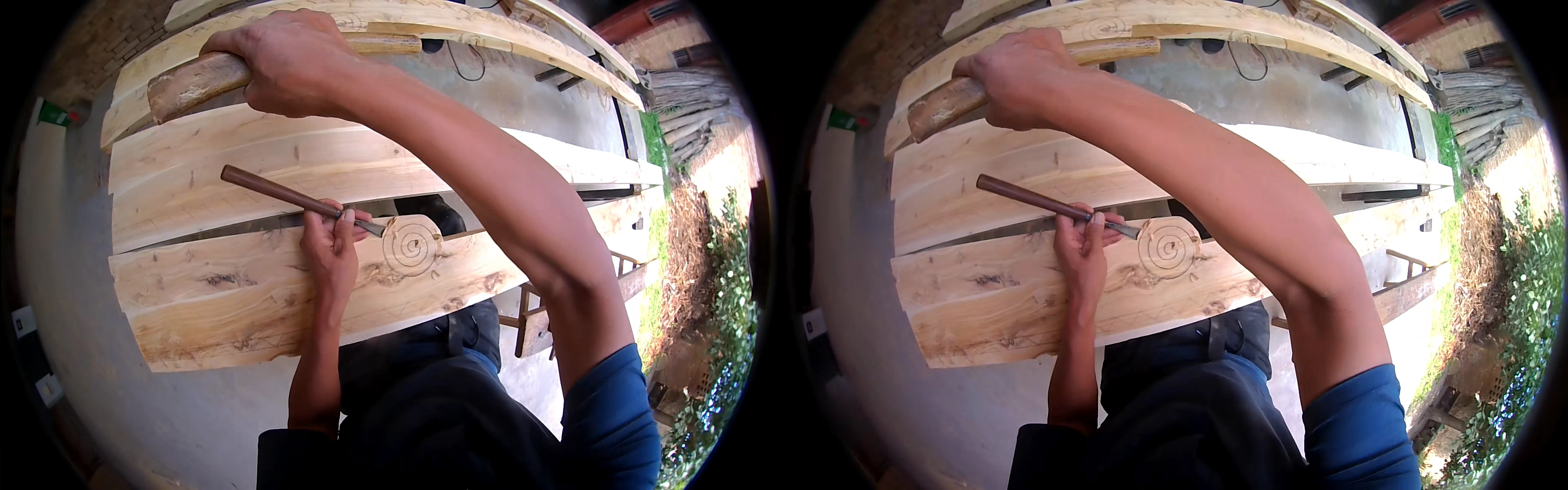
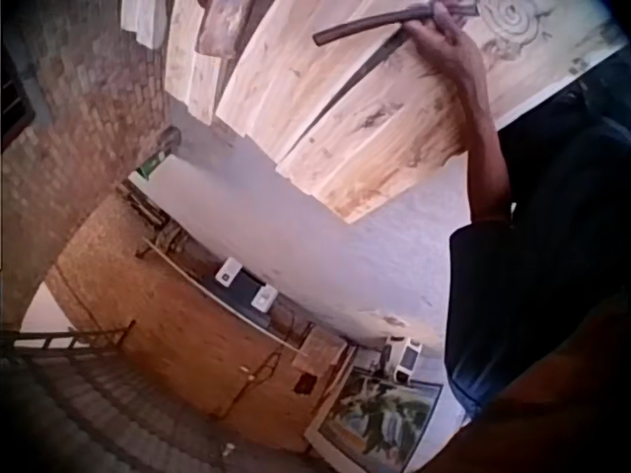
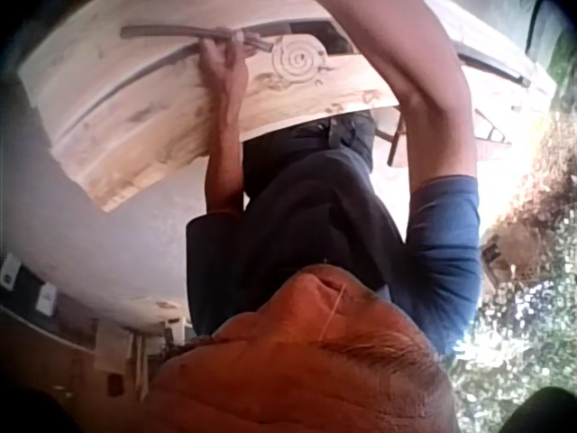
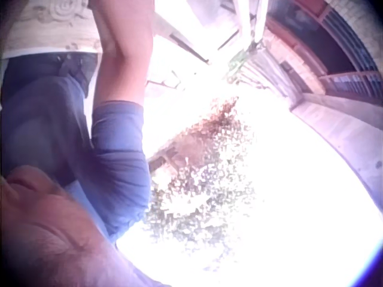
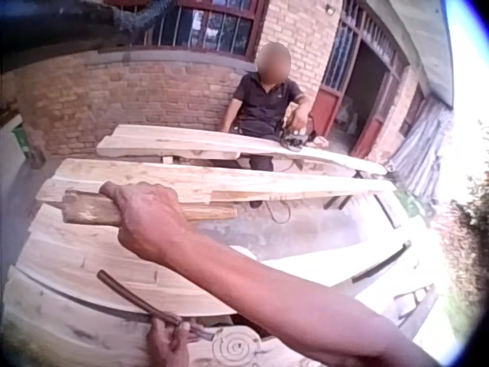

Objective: The person carves a circular design into a wooden plank using a chisel and a wooden mallet. They switch between different chisels from a nearby bench, striking them with the mallet to remove wood and shape the spiral pattern.

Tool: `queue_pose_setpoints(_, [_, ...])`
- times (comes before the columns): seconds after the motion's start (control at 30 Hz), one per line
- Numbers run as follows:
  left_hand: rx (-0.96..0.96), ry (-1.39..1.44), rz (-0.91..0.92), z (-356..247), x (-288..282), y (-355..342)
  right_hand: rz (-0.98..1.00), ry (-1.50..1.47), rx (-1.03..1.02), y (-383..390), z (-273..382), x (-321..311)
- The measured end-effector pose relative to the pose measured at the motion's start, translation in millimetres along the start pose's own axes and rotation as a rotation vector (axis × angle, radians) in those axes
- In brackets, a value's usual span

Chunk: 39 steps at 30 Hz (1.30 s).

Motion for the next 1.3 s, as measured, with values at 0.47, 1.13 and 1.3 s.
queue_pose_setpoints(0.47, [0.057, 0.128, -0.333, 1.4, -30.4, 42.7, 0.113, -0.045, 0.000, 31.5, 0.8, 27.1])
queue_pose_setpoints(1.13, [0.004, 0.044, -0.268, 6.0, -19.9, 43.0, 0.087, -0.004, -0.252, 17.7, 56.2, 44.8])
queue_pose_setpoints(1.3, [0.020, 0.034, -0.277, 4.6, -17.3, 43.7, -0.136, -0.009, -0.327, 10.6, 84.5, 16.2])
Point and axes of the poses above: each hand's wrist, its own y-axis away from the middle knuckle, its own x-axis out of the palm, z = x × y, the point moved 9 cm from there along -y, towards the middle knuckle, and after that the axes turned 6 degrees about z, right-handed, at the moved point
